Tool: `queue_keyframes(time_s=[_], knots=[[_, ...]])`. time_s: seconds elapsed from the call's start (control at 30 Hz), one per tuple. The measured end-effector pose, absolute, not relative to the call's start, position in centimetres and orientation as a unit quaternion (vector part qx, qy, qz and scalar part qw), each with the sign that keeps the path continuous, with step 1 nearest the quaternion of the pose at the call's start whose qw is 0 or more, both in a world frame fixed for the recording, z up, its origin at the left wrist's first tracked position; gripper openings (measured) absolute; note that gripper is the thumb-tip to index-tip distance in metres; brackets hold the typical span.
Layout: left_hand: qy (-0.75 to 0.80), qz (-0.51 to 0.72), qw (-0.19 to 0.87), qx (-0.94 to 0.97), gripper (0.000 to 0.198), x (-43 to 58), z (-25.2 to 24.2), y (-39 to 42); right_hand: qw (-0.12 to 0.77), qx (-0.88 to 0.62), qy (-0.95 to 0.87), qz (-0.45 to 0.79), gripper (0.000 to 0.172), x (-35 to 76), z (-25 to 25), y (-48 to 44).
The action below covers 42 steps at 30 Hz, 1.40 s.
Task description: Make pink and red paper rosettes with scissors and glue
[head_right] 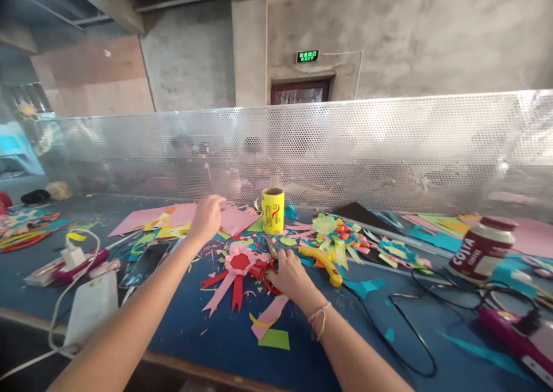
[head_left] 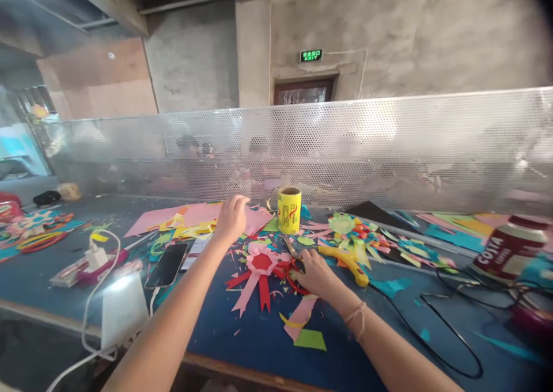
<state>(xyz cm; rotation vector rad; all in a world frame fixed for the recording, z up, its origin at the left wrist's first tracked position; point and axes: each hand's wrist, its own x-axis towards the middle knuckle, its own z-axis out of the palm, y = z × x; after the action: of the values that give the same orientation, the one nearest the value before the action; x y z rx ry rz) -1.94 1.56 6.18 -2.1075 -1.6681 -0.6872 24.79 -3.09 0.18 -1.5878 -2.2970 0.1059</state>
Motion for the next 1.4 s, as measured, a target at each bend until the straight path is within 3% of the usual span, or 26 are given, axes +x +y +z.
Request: queue_keyframes(time_s=[0.1, 0.2, 0.5, 0.8, 1.1, 1.4], knots=[[-0.671, -0.078, 0.093, -0.731, 0.029, -2.7, 3.3, 3.0, 0.143, -0.577, -0.802, 0.049, 0.025, 25.0, 0.6, -3.3], [-0.699, -0.033, 0.056, -0.712, 0.028, -3.6, 0.6, 4.5, 0.131, -0.579, -0.801, 0.074, 0.024, 25.1, 0.9, -3.4], [-0.707, -0.063, 0.14, -0.69, 0.032, -3.7, -0.6, 5.6, 0.131, -0.611, -0.775, 0.093, 0.034, 25.2, -0.1, -2.4], [-0.658, -0.018, 0.046, -0.752, 0.04, -5.0, -0.1, 5.0, 0.206, -0.621, -0.743, 0.144, 0.041, 25.2, -1.0, -1.1], [-0.63, -0.039, 0.122, -0.766, 0.029, -5.1, 0.2, 4.9, 0.187, -0.629, -0.738, 0.155, 0.054, 25.0, -0.1, -1.3], [-0.632, -0.06, 0.182, -0.751, 0.03, -4.9, 0.1, 5.1, 0.188, -0.625, -0.734, 0.188, 0.053, 24.9, 0.2, -1.5]])
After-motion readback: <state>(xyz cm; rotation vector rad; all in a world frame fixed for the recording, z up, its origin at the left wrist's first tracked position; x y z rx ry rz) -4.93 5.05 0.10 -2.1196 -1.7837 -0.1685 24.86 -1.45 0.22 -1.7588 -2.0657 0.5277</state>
